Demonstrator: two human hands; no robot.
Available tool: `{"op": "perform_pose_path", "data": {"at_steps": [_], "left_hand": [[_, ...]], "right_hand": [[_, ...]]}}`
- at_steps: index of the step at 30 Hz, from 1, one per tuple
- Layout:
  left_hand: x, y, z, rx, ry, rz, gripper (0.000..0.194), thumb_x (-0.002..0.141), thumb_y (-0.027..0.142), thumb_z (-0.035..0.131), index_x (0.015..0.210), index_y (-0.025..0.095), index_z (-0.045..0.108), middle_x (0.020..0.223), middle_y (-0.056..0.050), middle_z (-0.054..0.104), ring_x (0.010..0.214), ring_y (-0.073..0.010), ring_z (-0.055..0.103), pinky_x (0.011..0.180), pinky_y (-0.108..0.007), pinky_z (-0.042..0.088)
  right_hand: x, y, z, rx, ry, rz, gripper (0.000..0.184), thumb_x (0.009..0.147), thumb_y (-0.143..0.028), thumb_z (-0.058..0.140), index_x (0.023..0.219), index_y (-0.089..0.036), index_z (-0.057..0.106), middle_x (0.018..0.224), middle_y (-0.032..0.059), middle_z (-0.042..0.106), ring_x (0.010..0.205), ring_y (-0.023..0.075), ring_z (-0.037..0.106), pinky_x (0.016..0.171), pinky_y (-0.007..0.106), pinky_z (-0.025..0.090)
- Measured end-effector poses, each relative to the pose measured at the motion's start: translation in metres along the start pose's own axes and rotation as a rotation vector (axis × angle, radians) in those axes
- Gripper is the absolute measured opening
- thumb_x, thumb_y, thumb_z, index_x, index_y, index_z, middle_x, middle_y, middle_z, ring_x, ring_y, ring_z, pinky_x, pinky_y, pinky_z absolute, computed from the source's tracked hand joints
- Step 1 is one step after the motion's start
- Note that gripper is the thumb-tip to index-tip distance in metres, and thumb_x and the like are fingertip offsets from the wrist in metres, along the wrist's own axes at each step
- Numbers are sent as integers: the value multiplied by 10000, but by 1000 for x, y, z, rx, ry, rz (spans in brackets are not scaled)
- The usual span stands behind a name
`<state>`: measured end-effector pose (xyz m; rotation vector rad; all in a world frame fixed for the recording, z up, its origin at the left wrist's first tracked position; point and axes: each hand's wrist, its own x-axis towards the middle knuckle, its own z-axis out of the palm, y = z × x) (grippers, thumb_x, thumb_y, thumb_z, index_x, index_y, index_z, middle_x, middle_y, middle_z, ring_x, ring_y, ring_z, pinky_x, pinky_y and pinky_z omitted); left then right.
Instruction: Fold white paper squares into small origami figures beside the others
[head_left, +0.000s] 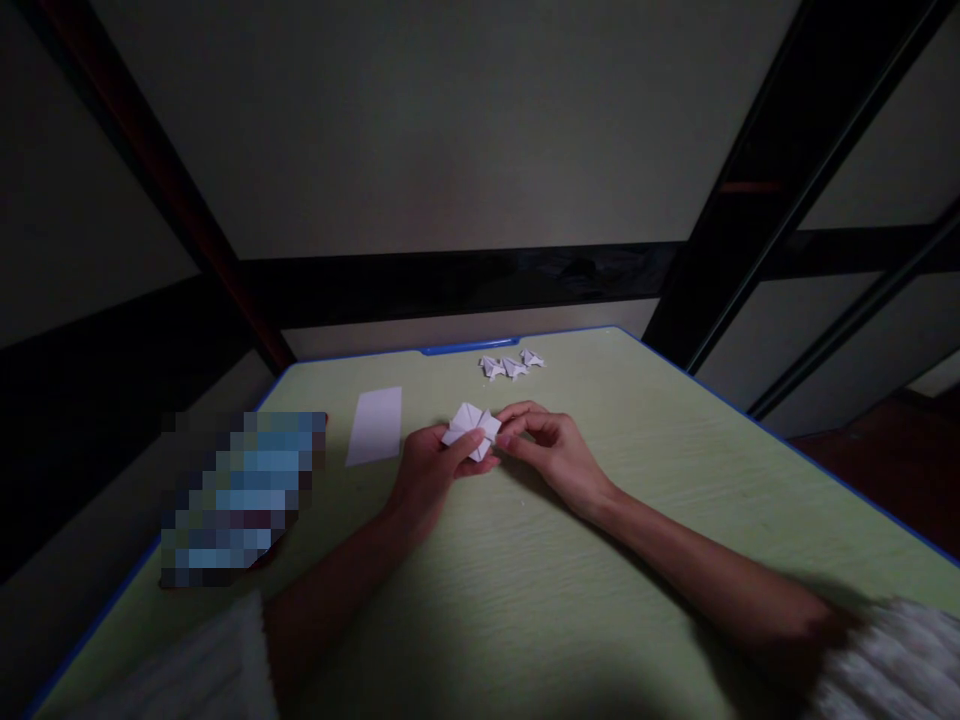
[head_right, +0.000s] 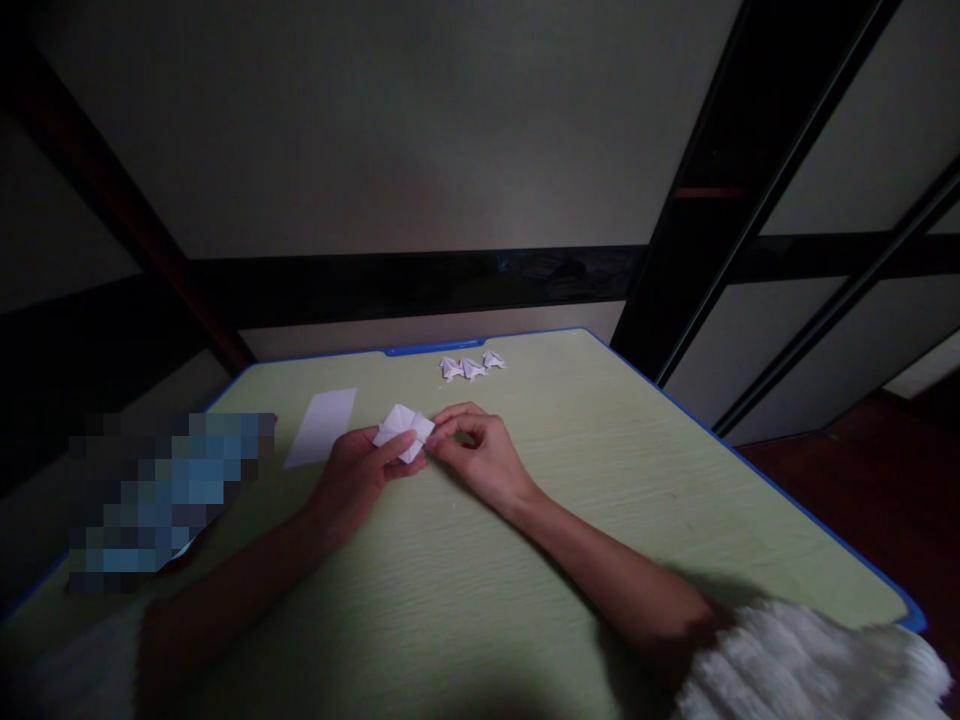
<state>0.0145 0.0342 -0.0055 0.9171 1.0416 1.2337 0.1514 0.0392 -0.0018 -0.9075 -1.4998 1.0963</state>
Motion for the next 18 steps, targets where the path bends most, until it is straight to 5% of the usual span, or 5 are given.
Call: {"op": "perform_pose_path", "data": {"at_steps": [18], "left_hand": [[-2,1,1,-39,-1,-24,119,581,186,659,639,85,633,604,-22,649,574,-97,593,615,-216,515]], "right_hand": [[-1,3,1,11,-19,22,85,619,-108,590,546,-148,604,828,30,508,804,130,490,793,304,354]]}}
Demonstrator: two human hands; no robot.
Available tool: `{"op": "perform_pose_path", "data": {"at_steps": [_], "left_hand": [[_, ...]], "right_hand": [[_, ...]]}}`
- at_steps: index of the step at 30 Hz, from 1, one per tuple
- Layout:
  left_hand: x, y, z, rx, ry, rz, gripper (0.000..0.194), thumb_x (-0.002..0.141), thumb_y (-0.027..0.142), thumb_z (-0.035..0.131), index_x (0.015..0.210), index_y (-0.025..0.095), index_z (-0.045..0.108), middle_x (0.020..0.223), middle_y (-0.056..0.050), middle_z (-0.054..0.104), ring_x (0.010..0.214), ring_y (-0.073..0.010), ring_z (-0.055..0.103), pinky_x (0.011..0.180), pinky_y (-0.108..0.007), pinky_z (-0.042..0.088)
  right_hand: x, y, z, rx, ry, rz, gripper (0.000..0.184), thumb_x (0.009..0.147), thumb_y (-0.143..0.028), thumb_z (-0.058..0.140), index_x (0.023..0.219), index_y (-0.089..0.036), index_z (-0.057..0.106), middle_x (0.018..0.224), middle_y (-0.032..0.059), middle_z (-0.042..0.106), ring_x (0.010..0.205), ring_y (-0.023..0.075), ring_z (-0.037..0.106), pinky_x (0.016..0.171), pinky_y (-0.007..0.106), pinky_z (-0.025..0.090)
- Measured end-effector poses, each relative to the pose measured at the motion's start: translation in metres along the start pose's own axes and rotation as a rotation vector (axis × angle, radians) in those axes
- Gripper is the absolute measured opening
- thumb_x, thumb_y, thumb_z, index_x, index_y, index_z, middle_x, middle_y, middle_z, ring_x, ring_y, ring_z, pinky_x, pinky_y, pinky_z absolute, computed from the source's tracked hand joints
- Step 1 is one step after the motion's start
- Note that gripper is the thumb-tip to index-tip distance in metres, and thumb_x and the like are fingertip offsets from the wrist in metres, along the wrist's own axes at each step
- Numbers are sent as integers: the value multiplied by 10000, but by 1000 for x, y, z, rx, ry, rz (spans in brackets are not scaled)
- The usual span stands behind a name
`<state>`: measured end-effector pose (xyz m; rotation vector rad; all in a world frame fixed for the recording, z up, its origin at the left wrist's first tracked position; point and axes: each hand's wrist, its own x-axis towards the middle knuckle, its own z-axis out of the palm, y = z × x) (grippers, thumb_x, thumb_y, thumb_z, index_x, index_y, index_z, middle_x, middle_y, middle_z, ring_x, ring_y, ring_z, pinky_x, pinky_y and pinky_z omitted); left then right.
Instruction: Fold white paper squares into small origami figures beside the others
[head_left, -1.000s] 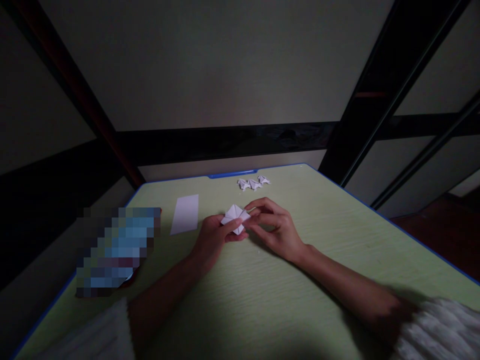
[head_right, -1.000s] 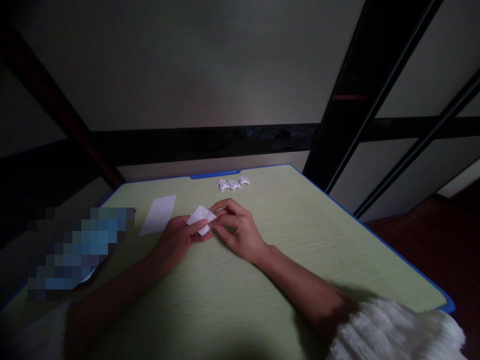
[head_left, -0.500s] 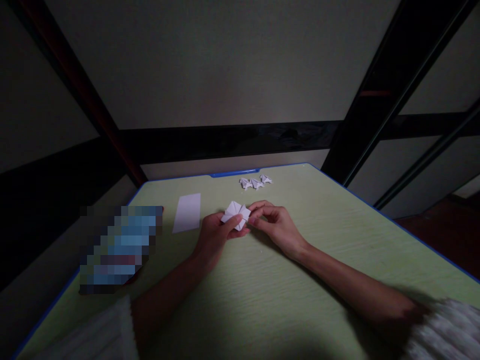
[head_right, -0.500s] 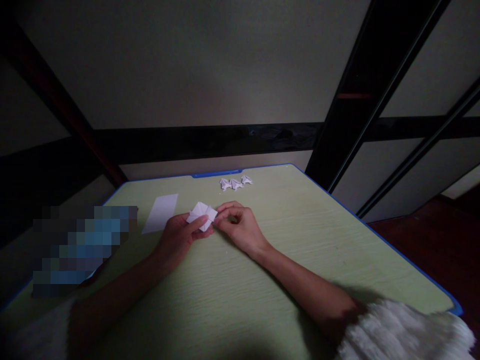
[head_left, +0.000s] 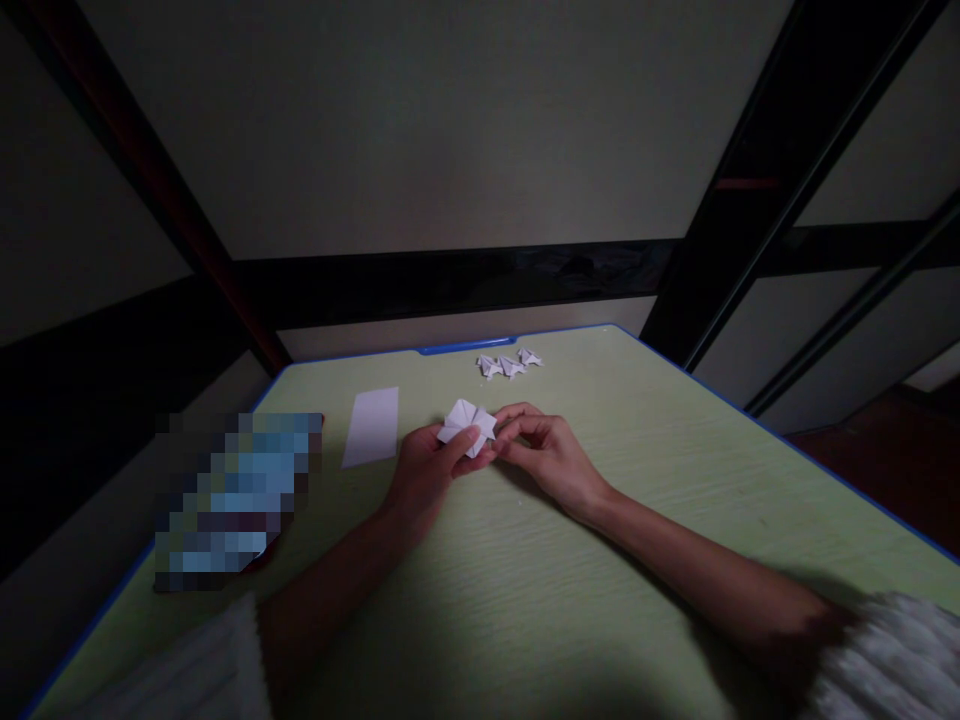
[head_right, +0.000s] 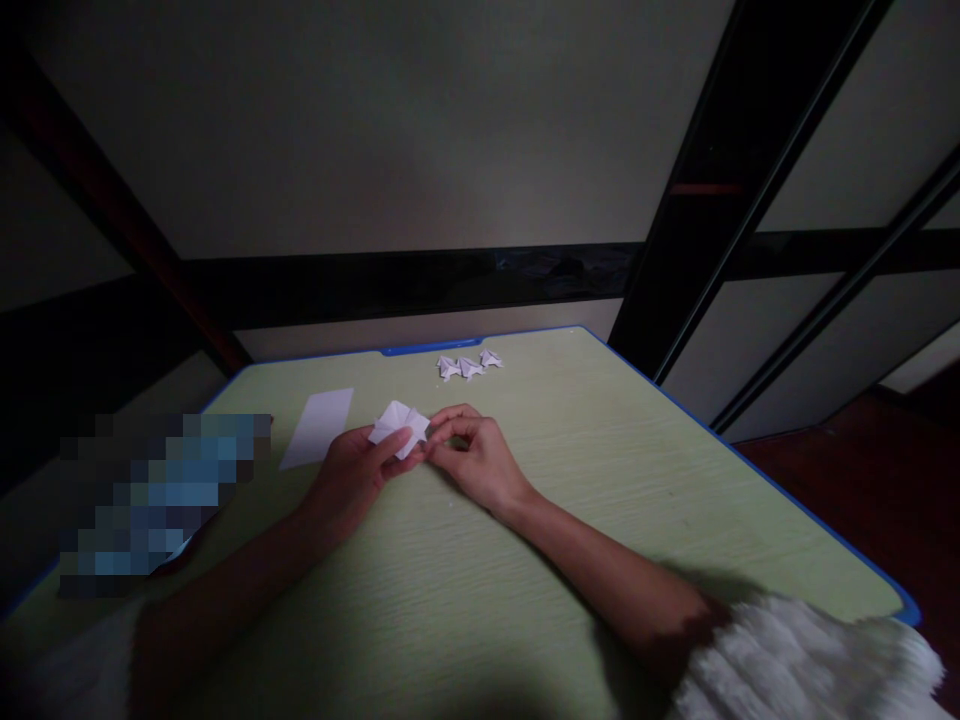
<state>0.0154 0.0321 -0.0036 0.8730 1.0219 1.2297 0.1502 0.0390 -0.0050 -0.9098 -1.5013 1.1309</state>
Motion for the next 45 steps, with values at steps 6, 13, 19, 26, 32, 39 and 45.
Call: {"op": "perform_pose_path", "data": {"at_steps": [6,13,19,26,32,39,45], "left_hand": [[-1,0,1,52,1,37,137,576,200,664,650,88,638,598,-5,647,557,-96,592,615,-226,520],[-2,2,2,146,12,57,164,583,213,657,692,91,640,591,-4,660,562,-120,613,611,-235,521],[-1,1,1,114,-6,42,167,587,211,653,703,92,644,616,-10,667,592,-119,618,642,-235,522],[-2,1,2,94,2,31,132,562,177,661,667,98,650,635,-12,670,594,-117,615,659,-241,519],[-2,2,3,132,1,29,124,580,154,636,686,93,649,617,-16,670,578,-124,621,627,-229,520],[-1,0,0,201,-72,33,145,602,194,621,709,101,653,593,-18,664,547,-124,618,592,-226,511],[1,0,-2,156,-91,-20,125,586,191,632,669,98,638,599,-30,661,563,-119,612,581,-215,497]], "right_hand": [[1,2,-2,81,46,16,96,606,-108,572,524,-152,594,800,21,515,770,128,488,746,292,355],[2,0,-2,73,-12,23,116,604,-95,557,516,-157,598,744,19,531,737,134,490,721,301,368],[1,0,-1,31,-7,-1,98,618,-124,567,529,-156,591,752,20,520,736,127,491,737,299,372],[1,1,-2,-30,-10,-20,113,626,-112,545,527,-156,577,736,18,522,740,129,490,718,285,369],[2,-2,-1,-31,-25,74,94,619,-167,554,532,-139,535,620,-3,499,590,96,455,575,242,346],[1,-6,-1,-6,-185,206,160,668,-229,525,556,-155,439,436,-63,413,392,49,338,400,191,224],[0,-3,-5,62,-256,177,100,679,-173,481,588,-149,446,512,-43,461,421,47,367,417,189,247]]}}
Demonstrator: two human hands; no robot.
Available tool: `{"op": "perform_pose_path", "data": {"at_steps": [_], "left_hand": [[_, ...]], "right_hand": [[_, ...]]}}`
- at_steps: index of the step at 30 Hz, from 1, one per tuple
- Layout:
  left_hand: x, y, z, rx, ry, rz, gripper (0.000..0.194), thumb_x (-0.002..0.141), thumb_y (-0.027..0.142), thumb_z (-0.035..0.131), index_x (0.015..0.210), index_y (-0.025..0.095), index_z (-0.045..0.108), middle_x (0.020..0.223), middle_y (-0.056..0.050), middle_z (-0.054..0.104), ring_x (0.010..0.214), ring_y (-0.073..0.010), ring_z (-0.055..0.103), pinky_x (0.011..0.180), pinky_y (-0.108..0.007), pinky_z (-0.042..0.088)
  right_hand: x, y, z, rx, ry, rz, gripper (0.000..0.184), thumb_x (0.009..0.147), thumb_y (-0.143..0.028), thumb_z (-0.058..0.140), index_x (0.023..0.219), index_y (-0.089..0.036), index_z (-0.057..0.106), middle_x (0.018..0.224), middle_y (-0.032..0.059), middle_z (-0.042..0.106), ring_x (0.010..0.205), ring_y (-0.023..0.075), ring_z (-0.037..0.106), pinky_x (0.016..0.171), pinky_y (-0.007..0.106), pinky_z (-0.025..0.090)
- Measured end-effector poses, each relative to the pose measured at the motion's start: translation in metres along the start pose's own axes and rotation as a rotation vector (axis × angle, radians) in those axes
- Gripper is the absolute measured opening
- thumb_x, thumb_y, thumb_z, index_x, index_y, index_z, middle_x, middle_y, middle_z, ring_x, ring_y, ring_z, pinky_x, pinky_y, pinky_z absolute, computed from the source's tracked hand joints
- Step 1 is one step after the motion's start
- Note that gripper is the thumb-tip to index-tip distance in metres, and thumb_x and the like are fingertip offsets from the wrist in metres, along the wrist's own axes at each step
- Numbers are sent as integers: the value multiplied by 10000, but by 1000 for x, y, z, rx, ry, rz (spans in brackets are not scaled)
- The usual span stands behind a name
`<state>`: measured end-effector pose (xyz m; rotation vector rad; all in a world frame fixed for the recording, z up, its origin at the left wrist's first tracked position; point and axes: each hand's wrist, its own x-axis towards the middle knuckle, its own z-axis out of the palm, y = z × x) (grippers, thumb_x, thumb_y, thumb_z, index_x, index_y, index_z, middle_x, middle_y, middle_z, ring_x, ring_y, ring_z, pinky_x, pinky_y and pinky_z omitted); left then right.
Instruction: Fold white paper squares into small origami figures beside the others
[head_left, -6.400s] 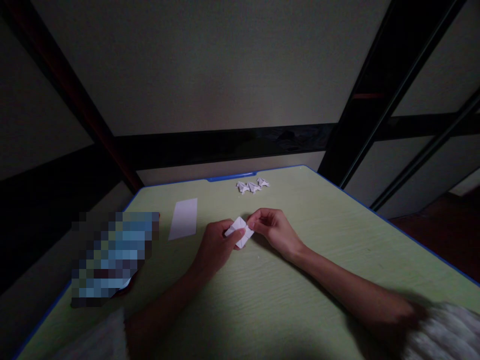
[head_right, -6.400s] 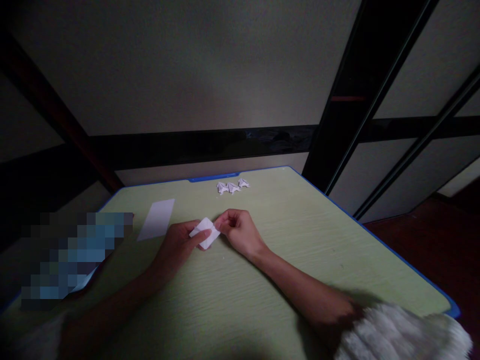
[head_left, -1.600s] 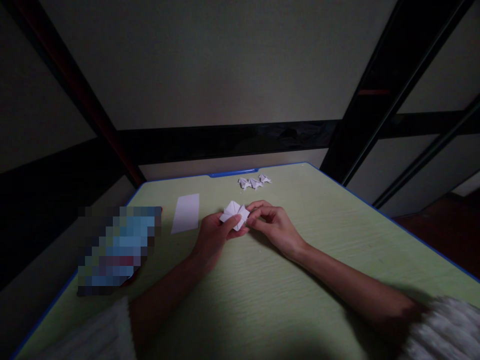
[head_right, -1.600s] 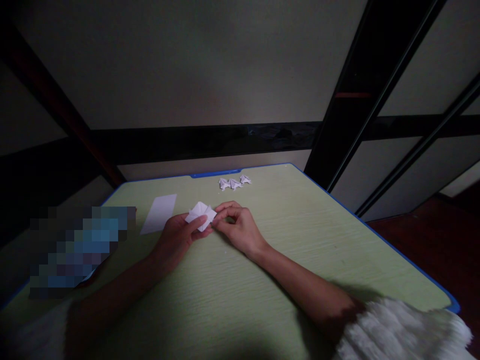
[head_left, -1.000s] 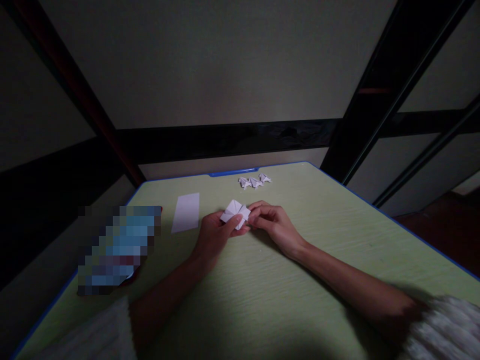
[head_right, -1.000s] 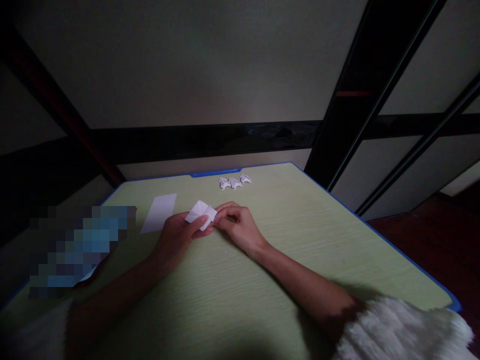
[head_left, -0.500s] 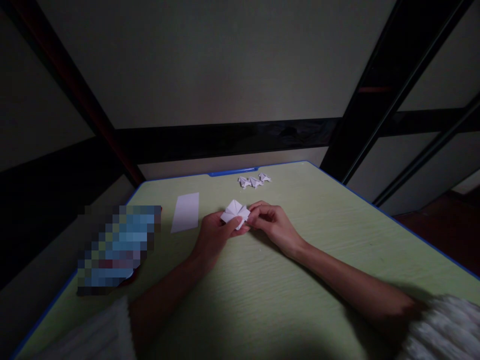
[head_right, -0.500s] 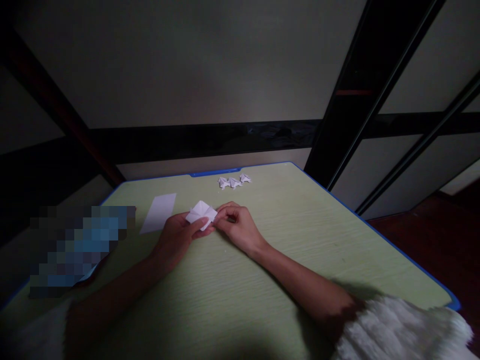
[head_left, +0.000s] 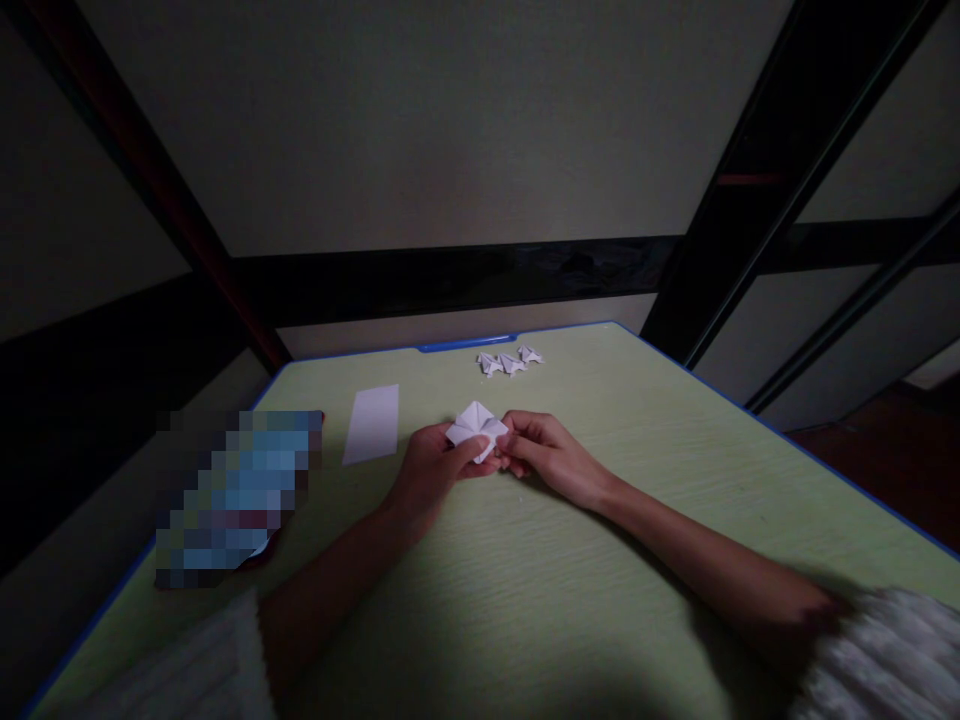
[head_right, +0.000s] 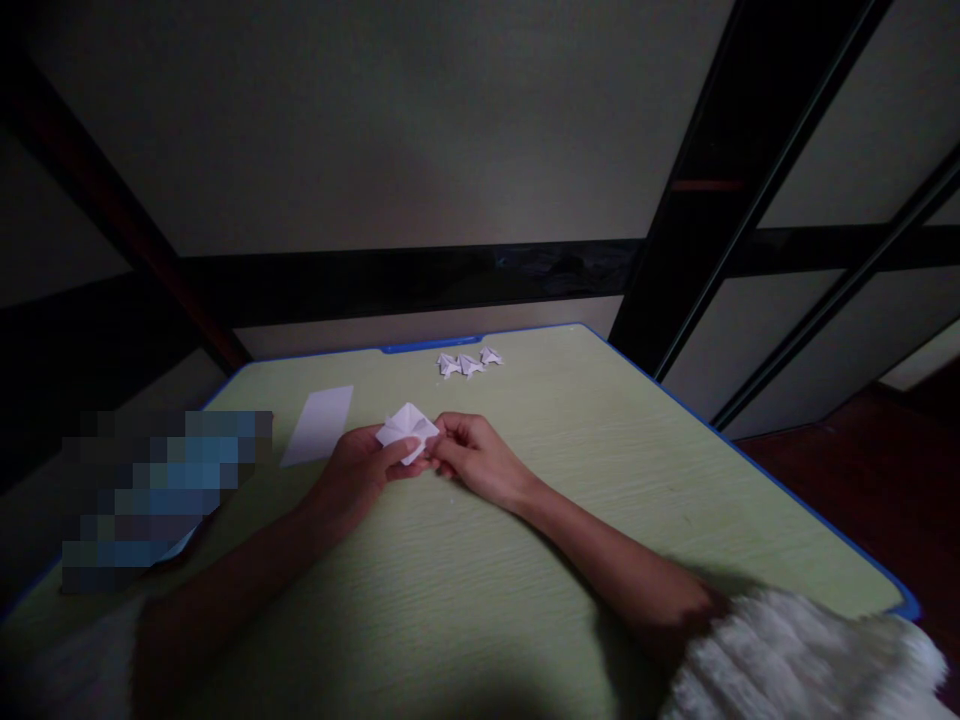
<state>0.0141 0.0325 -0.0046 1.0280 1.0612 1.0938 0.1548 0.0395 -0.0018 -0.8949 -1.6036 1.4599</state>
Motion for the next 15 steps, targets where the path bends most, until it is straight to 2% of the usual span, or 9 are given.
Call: {"op": "perform_pose_path", "data": {"at_steps": [5,11,15], "left_hand": [[0,3,0,-34,-42,-22,91,592,182,621,635,101,626,558,-15,640,521,-96,589,528,-190,487],[-3,4,-2,83,-110,-17,100,608,202,610,621,103,621,539,-27,639,472,-98,572,472,-190,467],[-2,3,-3,141,-186,-1,113,637,204,574,641,103,626,590,-53,664,476,-100,577,456,-185,458]], "right_hand": [[1,0,-1,47,-44,-8,89,686,-174,451,601,-147,442,513,-48,447,425,46,356,427,193,239],[2,2,-5,99,-150,15,85,648,-154,455,564,-140,458,494,-44,474,416,43,366,435,195,247],[5,6,-10,222,-215,55,58,608,-123,461,554,-122,482,500,-30,509,438,43,414,462,189,281]]}}
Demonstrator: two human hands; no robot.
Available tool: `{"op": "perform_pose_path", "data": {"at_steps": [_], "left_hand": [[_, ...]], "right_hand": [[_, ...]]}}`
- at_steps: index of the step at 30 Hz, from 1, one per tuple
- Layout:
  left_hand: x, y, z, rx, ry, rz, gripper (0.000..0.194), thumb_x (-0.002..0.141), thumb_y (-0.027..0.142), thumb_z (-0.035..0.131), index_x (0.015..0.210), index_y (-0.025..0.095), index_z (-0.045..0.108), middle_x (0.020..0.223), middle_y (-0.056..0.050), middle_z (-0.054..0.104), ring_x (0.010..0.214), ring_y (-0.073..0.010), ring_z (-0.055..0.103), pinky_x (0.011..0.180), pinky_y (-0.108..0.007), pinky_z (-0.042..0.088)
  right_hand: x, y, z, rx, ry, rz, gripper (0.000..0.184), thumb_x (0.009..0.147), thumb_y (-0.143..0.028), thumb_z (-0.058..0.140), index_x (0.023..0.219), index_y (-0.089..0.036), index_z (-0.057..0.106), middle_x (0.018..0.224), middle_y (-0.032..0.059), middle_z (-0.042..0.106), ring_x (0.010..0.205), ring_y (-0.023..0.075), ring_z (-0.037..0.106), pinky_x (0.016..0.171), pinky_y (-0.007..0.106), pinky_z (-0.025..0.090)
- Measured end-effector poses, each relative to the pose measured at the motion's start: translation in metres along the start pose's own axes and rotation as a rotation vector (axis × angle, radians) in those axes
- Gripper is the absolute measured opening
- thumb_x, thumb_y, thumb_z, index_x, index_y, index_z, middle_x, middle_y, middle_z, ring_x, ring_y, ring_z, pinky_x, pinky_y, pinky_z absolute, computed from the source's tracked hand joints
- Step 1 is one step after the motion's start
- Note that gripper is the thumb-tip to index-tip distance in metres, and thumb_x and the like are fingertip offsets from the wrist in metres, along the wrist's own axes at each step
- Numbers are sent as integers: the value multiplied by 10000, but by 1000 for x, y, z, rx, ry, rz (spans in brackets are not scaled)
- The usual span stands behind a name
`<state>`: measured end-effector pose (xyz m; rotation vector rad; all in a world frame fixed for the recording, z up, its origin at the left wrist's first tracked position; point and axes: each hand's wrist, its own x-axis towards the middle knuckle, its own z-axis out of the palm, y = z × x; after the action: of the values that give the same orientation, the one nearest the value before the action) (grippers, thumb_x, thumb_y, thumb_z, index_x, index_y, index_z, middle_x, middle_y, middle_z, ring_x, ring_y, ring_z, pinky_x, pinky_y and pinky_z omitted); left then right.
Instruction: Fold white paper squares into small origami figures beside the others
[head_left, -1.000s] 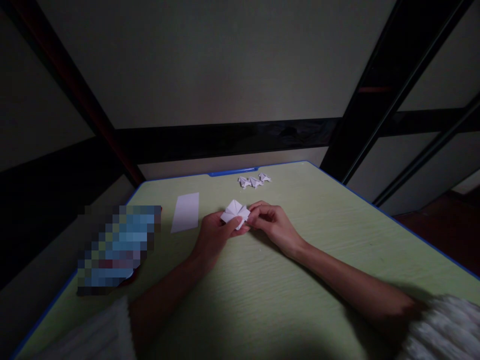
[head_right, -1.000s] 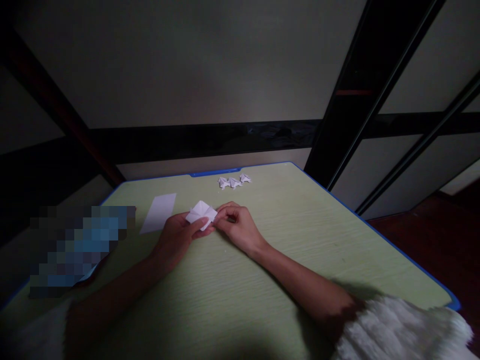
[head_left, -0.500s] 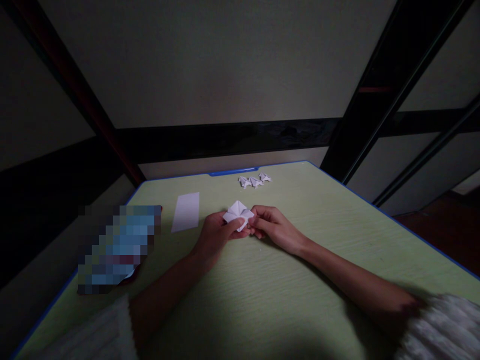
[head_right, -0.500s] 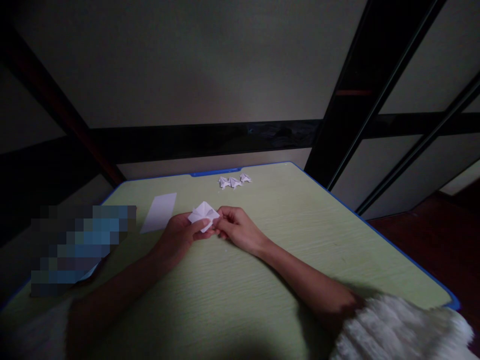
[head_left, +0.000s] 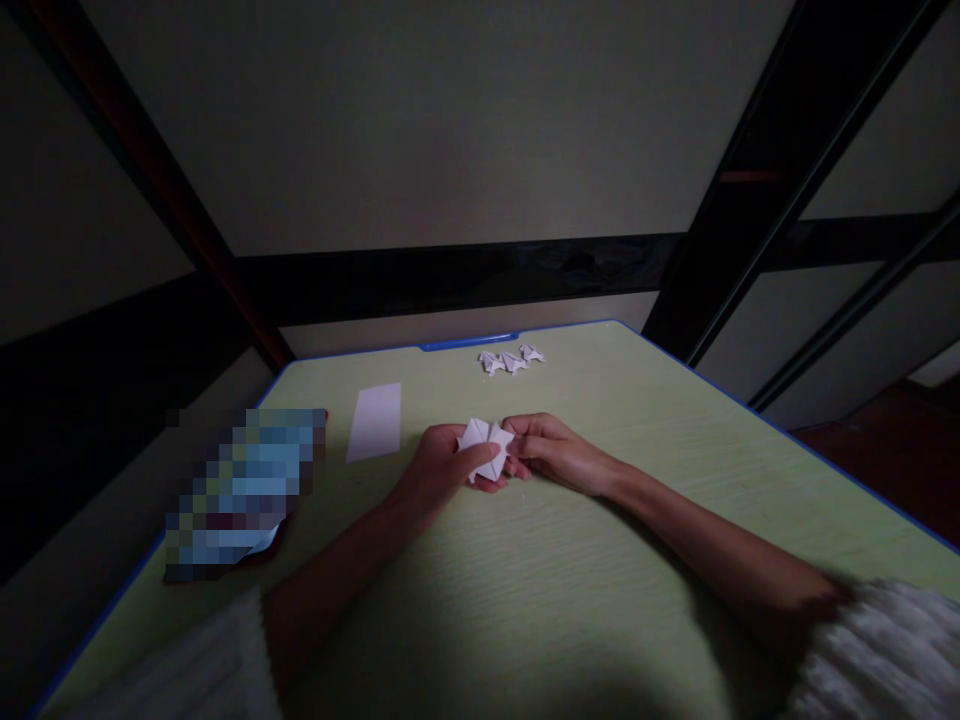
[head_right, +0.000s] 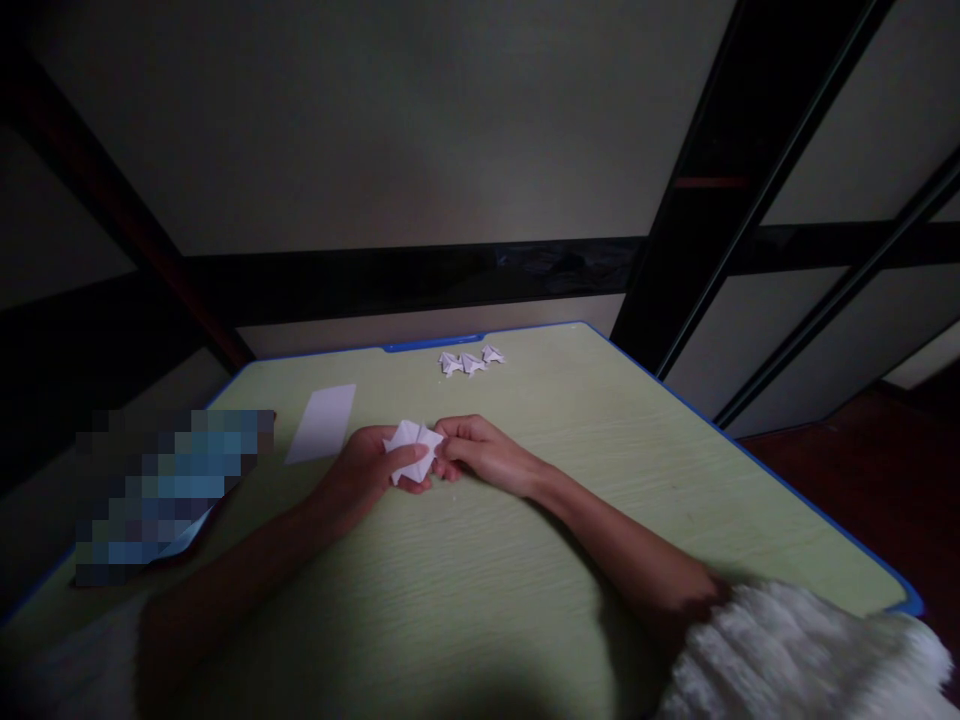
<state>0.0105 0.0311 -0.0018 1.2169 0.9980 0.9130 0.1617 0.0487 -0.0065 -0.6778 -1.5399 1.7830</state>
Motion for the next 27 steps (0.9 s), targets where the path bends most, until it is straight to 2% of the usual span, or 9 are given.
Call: {"op": "perform_pose_path", "data": {"at_steps": [6,12,15,21,23,27], "left_hand": [[5,-4,-3,9,-100,-4,174,642,220,544,708,85,631,659,-80,679,468,-97,570,444,-194,456],[7,-5,-7,17,-126,-1,172,651,234,536,696,91,620,675,-78,674,479,-93,564,459,-203,461],[6,-5,-8,25,-98,-5,174,653,235,534,701,91,619,657,-71,668,474,-91,558,454,-202,456],[5,-4,-4,90,-71,13,103,636,192,553,630,104,605,549,-22,631,435,-92,550,435,-204,455],[5,-4,-4,97,-77,15,100,642,186,543,636,109,606,553,-18,634,434,-92,552,432,-202,455],[5,-4,-5,75,-105,6,124,658,198,525,630,106,603,581,-35,647,442,-87,554,431,-189,448]], "right_hand": [[2,0,-4,139,-15,44,39,570,-108,482,537,-100,500,494,-4,552,410,39,439,445,180,296],[1,0,-4,174,9,63,38,574,-106,495,538,-97,497,497,7,565,413,39,459,439,171,306],[1,-1,-3,119,37,51,52,588,-128,495,543,-103,490,500,0,555,419,40,458,442,173,313],[-2,-6,1,-242,31,37,70,631,-141,492,574,-103,503,490,-28,506,404,36,406,410,175,276],[-2,-7,1,-236,10,28,72,632,-138,473,576,-104,502,492,-32,497,413,37,403,422,178,282],[-1,-3,-3,-90,-41,18,55,599,-131,453,590,-103,500,519,-23,510,447,44,419,461,188,300]]}}
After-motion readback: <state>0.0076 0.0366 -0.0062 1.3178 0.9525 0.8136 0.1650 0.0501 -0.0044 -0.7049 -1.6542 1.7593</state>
